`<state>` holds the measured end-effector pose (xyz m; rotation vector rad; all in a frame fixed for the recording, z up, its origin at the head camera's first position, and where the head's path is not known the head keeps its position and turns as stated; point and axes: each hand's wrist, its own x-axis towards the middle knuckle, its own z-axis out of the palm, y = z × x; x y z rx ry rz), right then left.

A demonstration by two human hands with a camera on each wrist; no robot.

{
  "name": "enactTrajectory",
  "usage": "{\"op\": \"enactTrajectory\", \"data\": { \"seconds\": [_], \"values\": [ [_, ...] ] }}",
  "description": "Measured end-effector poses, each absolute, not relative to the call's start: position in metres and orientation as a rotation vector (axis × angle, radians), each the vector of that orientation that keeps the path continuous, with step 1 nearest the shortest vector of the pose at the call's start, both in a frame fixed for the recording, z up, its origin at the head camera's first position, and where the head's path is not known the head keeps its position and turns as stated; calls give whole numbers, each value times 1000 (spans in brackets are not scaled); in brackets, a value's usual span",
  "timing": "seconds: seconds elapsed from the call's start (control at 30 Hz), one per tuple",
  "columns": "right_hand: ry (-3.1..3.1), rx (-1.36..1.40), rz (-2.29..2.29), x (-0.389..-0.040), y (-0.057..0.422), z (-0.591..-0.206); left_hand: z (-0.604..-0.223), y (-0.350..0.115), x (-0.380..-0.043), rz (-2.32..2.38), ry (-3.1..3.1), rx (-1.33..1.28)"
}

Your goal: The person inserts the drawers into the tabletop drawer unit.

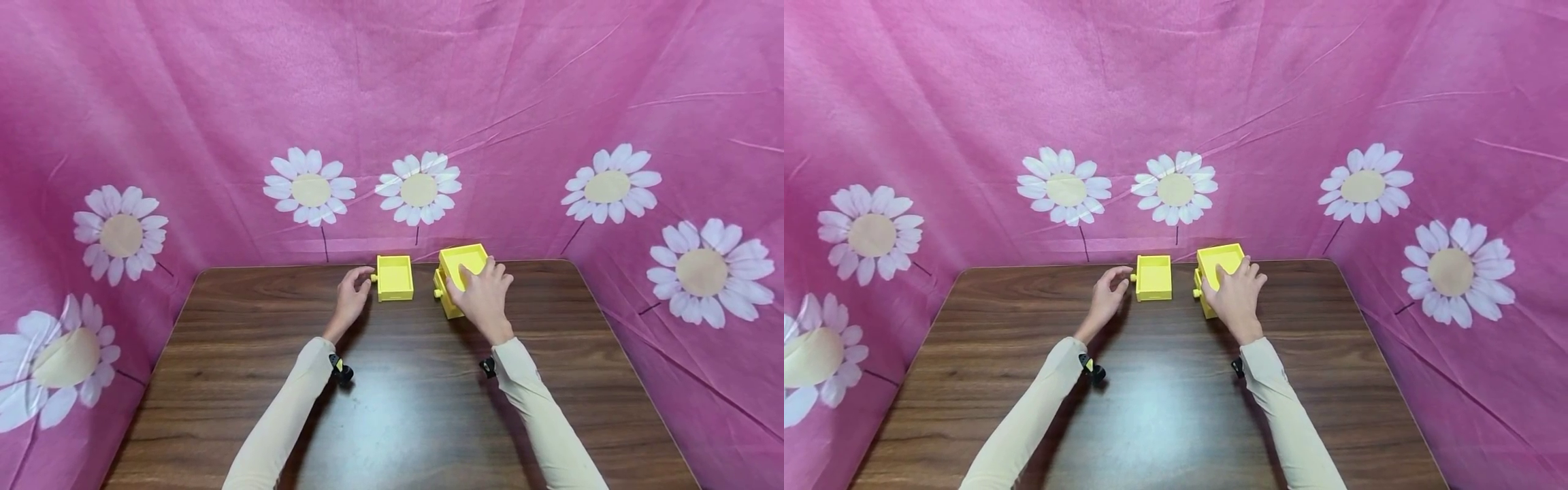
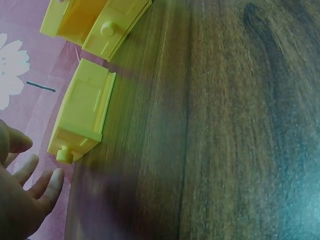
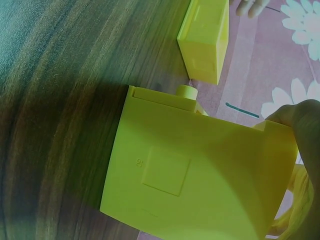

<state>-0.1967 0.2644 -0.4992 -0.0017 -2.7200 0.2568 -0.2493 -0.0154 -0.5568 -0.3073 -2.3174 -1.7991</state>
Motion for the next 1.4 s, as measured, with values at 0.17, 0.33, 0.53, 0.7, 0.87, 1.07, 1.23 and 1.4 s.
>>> {"op": "enactTrajectory", "data": {
  "seconds": [0.17,0.33,0.53,0.7,0.87,1.07,1.23,1.4],
  "values": [
    [-2733,-13,261,-196,264,-498,-558,-16,-251,-1754,-2395,-324],
    [-2730,-18,261,-196,263,-499,-558,-16,-251,-1748,-2471,-312],
    [-2707,-26,261,-197,261,-501,-559,-17,-251,-1820,-2522,-311],
    [-2679,-18,296,-197,258,-501,-564,-15,-254,-1757,-2578,-311],
    [-2669,-36,282,-197,255,-502,-566,-9,-257,-1783,-2592,-324],
    [-2678,-40,281,-197,254,-501,-562,-3,-255,-1868,-2535,-234],
    [-2699,-59,283,-196,254,-501,-563,0,-257,-2045,-2464,-58],
    [-2702,-74,288,-196,253,-500,-563,2,-257,-2201,-2381,46]
  ]
}}
